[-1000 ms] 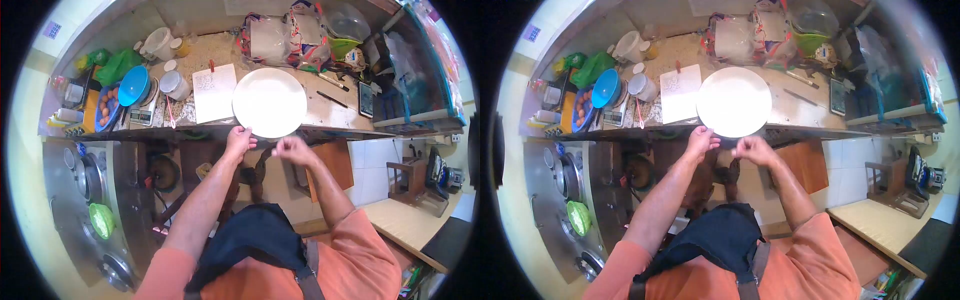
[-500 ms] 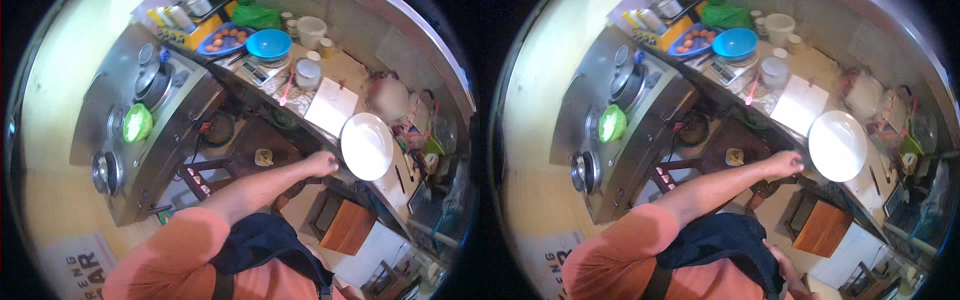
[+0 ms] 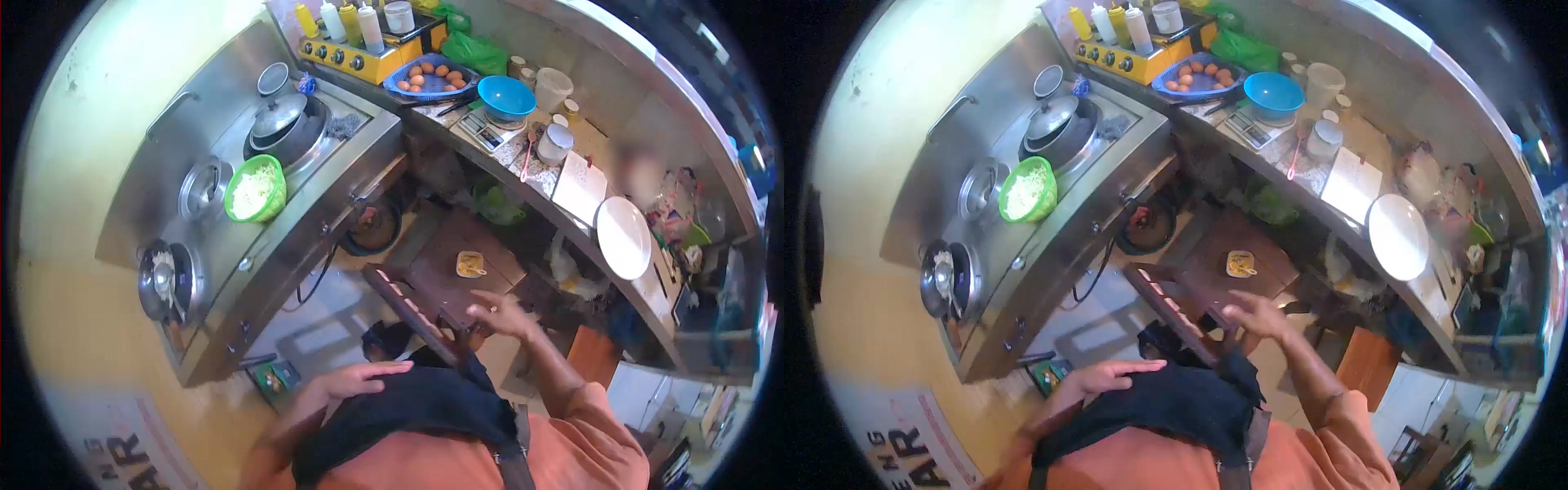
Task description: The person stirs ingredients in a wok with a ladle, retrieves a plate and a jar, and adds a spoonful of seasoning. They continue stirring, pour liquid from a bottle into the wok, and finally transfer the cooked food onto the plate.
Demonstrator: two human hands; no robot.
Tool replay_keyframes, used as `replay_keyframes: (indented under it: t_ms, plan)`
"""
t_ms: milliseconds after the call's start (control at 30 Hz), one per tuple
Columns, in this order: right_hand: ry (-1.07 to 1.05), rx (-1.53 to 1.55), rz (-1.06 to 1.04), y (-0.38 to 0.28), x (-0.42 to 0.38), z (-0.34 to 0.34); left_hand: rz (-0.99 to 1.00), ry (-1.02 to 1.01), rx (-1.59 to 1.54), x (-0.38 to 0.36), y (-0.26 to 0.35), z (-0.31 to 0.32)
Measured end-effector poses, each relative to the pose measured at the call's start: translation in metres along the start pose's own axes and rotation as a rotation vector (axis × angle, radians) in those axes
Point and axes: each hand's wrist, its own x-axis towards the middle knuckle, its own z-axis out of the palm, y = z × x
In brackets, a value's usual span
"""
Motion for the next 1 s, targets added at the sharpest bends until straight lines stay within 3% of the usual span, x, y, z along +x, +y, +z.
replay_keyframes:
  t_ms: [33,67,100,167,233,300,367,500,600,667,700,767,833,900,933,967,1000]
  plan:
    - [0.042,-0.091,-0.095,-0.011,0.005,0.036,-0.027,0.053,-0.21,-0.031,-0.004,-0.004]
    - [0.08,-0.19,-0.183,-0.017,0.005,0.077,-0.029,0.092,-0.18,-0.065,-0.027,-0.016]
    - [0.058,-0.214,-0.154,-0.032,0.005,0.11,-0.018,0.141,-0.161,-0.096,-0.057,-0.03]
    - [0.26,-0.572,-0.072,-0.037,0.01,0.161,-0.114,0.227,-0.33,-0.154,-0.106,-0.041]
    - [0.313,-0.608,-0.115,-0.02,0.018,0.16,-0.525,0.394,-0.093,-0.213,-0.173,-0.062]
    - [0.448,-0.581,-0.123,-0.009,0.006,0.159,-0.579,0.414,-0.082,-0.248,-0.231,-0.084]
    - [0.411,-0.627,0.019,-0.01,-0.01,0.15,-0.62,0.493,-0.087,-0.273,-0.256,-0.092]
    - [0.402,-0.515,0.109,-0.004,-0.036,0.13,-0.62,0.644,-0.094,-0.283,-0.28,-0.109]
    - [0.214,-0.347,0.325,-0.03,-0.055,0.112,-0.609,0.685,-0.076,-0.271,-0.274,-0.143]
    - [-0.035,-0.27,0.445,-0.029,-0.052,0.095,-0.607,0.698,-0.06,-0.26,-0.262,-0.167]
    - [-0.028,-0.253,0.453,-0.024,-0.043,0.083,-0.607,0.7,-0.053,-0.255,-0.253,-0.18]
    - [-0.109,-0.479,0.53,-0.003,-0.013,0.053,-0.617,0.696,-0.042,-0.246,-0.235,-0.208]
    - [0.23,-0.424,0.192,0.029,0.029,-0.013,-0.633,0.691,-0.034,-0.244,-0.212,-0.237]
    - [0.868,-0.239,0.103,0.005,0.075,-0.079,-0.651,0.668,-0.024,-0.236,-0.184,-0.266]
    - [0.929,-0.217,0.08,-0.04,0.095,-0.12,-0.664,0.658,-0.013,-0.23,-0.168,-0.282]
    - [1.087,-0.278,0.349,-0.058,0.123,-0.162,-0.685,0.646,-0.012,-0.227,-0.151,-0.296]
    - [1.283,-0.533,0.184,-0.011,0.158,-0.214,-0.698,0.629,-0.011,-0.221,-0.134,-0.31]
